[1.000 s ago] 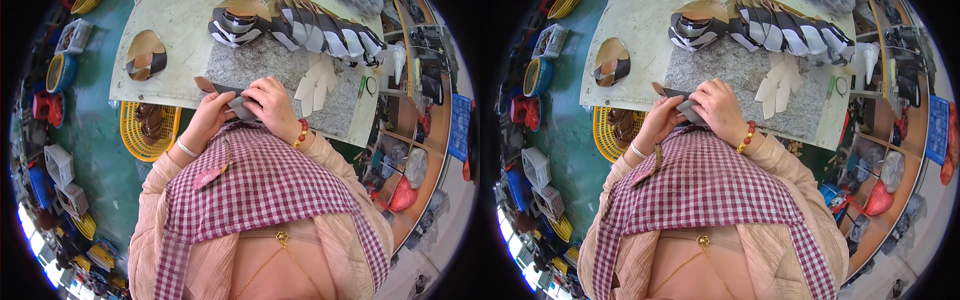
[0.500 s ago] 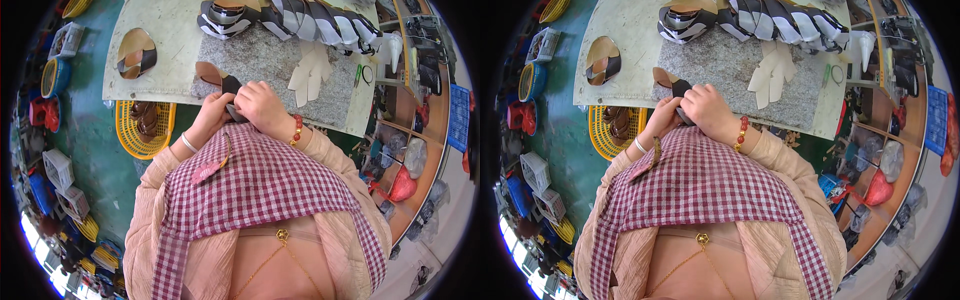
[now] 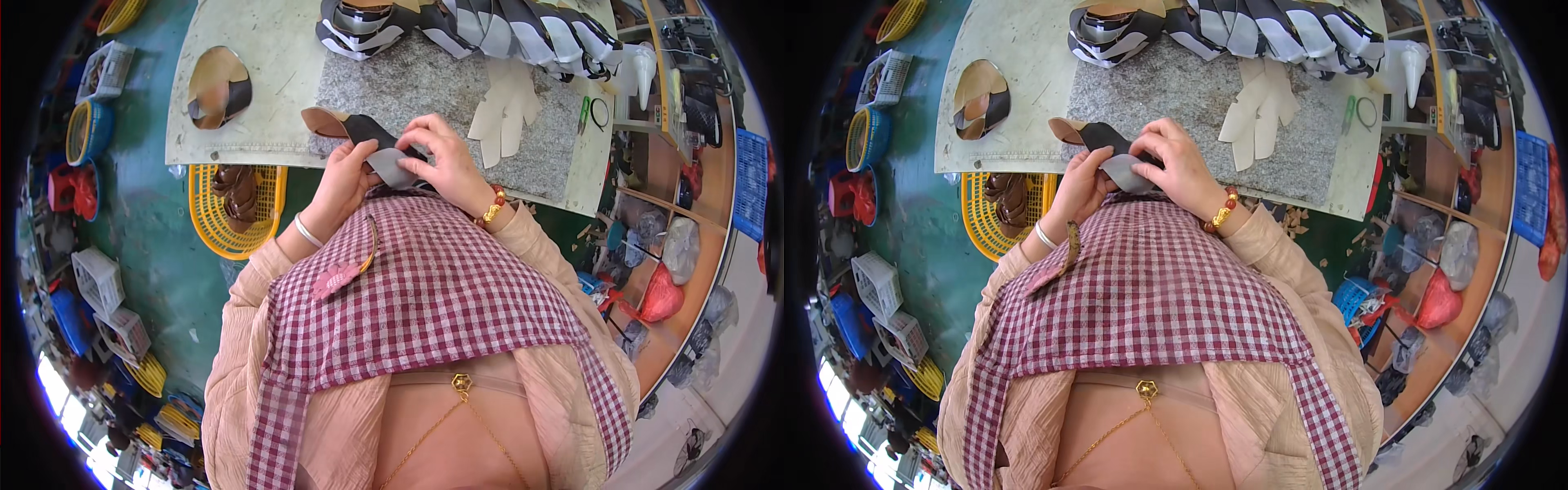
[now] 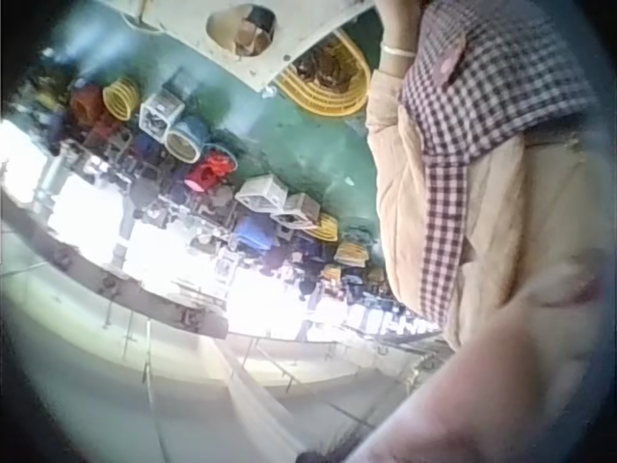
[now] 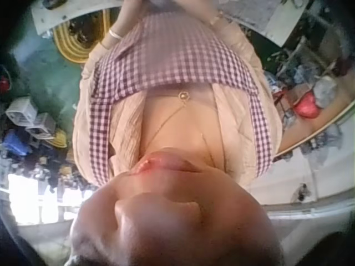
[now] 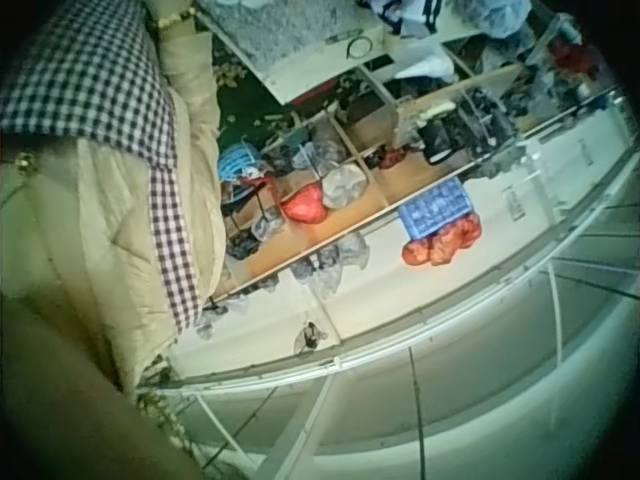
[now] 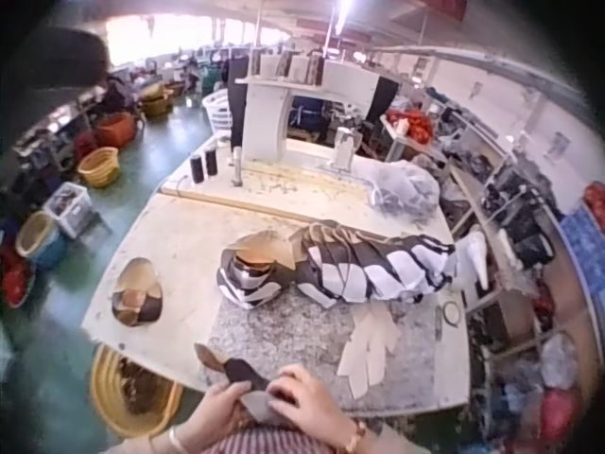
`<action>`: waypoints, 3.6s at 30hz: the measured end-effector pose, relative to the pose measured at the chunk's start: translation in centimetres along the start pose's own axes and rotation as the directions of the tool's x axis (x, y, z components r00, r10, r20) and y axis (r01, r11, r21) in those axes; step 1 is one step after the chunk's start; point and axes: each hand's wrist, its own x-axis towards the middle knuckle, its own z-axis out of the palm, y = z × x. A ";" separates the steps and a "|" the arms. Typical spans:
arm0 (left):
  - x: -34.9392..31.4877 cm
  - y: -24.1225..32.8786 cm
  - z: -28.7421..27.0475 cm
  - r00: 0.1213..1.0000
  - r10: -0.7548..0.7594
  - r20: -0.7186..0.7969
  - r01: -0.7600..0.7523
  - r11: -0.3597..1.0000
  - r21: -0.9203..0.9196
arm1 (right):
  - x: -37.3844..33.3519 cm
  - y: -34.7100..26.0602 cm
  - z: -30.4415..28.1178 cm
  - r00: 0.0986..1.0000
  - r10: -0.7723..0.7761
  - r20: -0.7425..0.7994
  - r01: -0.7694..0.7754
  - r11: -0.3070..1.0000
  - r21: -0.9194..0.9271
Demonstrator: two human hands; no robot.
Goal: Manually assemble shoe components by placing liners and inserts into shoe uppers at a factory workstation.
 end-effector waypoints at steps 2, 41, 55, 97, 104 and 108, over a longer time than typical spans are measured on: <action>0.5 -0.5 -0.7 0.999 -0.033 0.041 0.035 0.998 -0.055 | -0.1 0.8 0.2 0.986 -0.167 0.007 0.167 0.981 -0.099; 0.7 13.2 7.7 0.736 0.556 0.387 -0.614 0.788 0.035 | 6.7 -9.3 -5.6 0.516 -0.852 -0.088 0.647 0.455 -0.612; 9.9 12.1 -2.0 0.815 0.576 0.070 -0.467 0.580 0.667 | 3.3 15.0 -5.3 0.763 0.007 -0.646 -0.308 0.883 -0.355; 1.3 2.1 11.8 0.090 0.254 0.963 -0.718 -0.653 0.240 | -4.0 0.5 -8.7 0.978 0.207 0.010 -0.125 0.550 0.826; 1.4 2.0 11.8 0.089 0.264 0.961 -0.743 -0.624 0.240 | -4.3 0.4 -9.3 0.985 0.169 0.035 -0.119 0.516 0.848; 2.2 1.5 11.1 0.127 0.339 0.932 -0.858 -0.433 0.275 | -4.2 -0.2 -9.8 0.994 0.106 -0.006 -0.064 0.643 0.763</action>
